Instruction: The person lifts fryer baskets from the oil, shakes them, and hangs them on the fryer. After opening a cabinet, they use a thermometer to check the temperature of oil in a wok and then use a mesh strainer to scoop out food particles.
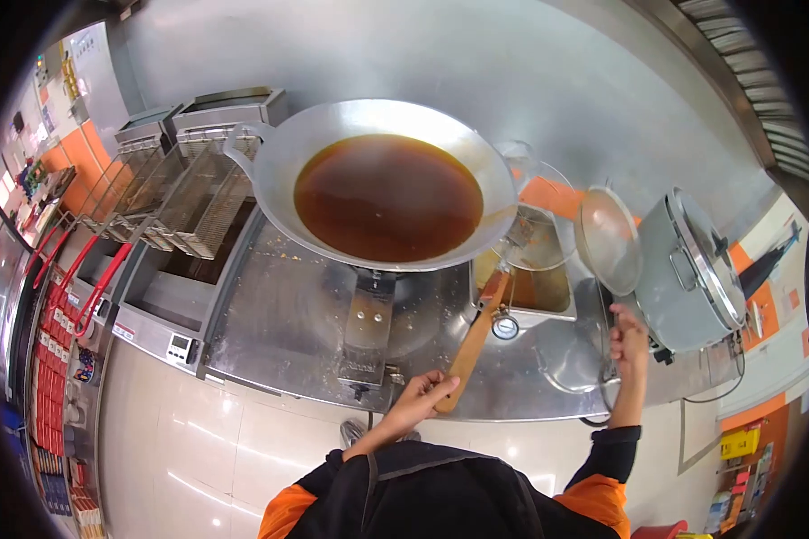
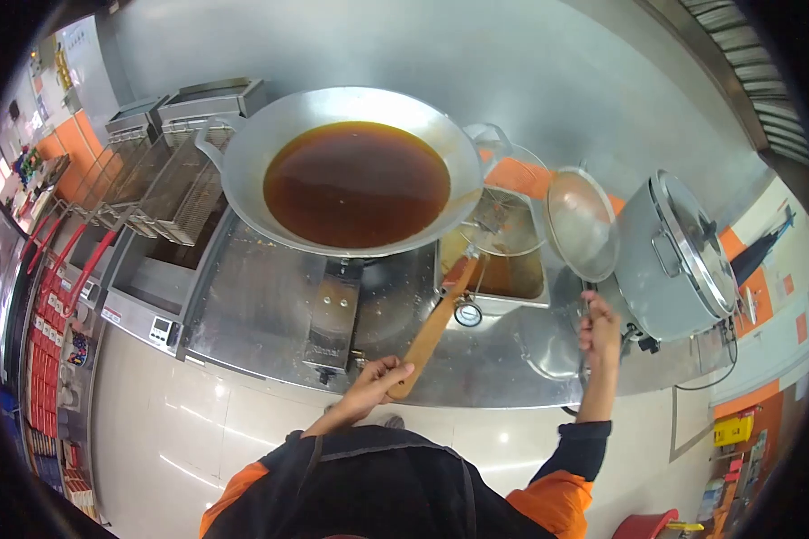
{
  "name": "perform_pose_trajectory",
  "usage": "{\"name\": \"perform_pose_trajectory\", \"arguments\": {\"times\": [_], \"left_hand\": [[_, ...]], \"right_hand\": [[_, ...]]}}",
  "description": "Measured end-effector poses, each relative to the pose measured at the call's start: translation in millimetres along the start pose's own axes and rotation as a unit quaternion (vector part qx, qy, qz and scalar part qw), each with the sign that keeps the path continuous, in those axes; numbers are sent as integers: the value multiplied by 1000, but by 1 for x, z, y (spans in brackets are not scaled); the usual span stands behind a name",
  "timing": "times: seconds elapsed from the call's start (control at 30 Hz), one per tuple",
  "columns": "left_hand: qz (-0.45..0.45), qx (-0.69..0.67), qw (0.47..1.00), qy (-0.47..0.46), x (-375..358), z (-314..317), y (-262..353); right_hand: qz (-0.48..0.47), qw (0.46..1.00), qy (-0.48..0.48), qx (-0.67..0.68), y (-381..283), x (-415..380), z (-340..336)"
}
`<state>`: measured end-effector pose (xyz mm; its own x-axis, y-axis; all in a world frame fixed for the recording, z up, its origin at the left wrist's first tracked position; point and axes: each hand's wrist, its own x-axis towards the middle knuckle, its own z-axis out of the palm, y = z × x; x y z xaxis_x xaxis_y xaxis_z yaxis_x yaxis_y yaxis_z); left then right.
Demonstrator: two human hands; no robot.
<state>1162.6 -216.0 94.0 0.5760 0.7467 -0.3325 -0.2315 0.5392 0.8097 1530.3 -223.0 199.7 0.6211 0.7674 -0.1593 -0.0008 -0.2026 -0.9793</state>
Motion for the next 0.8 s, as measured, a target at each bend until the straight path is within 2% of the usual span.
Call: {"name": "perform_pose_trajectory", "arguments": {"times": [0.03, 0.1, 0.13, 0.17, 0.23, 0.3, 0.37, 0.47, 0.57, 0.6, 0.63, 0.73, 0.8], "left_hand": [[-1, 16, 1000, -3, 3, -3, -4], [6, 29, 1000, 0, 4, -2, -5], [17, 33, 999, 7, 7, -3, -10], [18, 48, 999, -6, 3, -3, -4], [14, 36, 999, -1, 3, -2, -5], [25, 28, 999, 3, 3, -1, -4], [41, 57, 997, -18, 9, -9, -14], [38, 52, 997, -30, 23, -14, -31], [50, -15, 998, -42, 17, -8, -23], [48, -36, 997, -40, 15, -7, -23], [16, 16, 998, -53, 21, -13, -28], [52, 100, 991, -78, 37, -23, -43], [74, 70, 992, -77, 39, -22, -47]], "right_hand": [[-51, 998, 13, -41, -25, -2, 11], [-153, 966, 37, -205, -68, 9, 35], [-282, 897, 79, -330, -81, 20, 53], [-401, 794, 121, -440, -94, 33, 72], [-484, 667, 155, -545, -108, 76, 115], [-436, 633, 144, -623, -128, 59, 182], [-391, 609, 79, -685, -139, 66, 234], [-430, 589, 87, -679, -112, 124, 286], [-445, 571, 45, -689, -98, 129, 326], [-451, 580, 20, -678, -93, 130, 339], [-454, 589, -5, -668, -89, 122, 353], [-452, 643, -80, -613, -70, 111, 376], [-452, 672, -135, -571, -62, 108, 386]]}}
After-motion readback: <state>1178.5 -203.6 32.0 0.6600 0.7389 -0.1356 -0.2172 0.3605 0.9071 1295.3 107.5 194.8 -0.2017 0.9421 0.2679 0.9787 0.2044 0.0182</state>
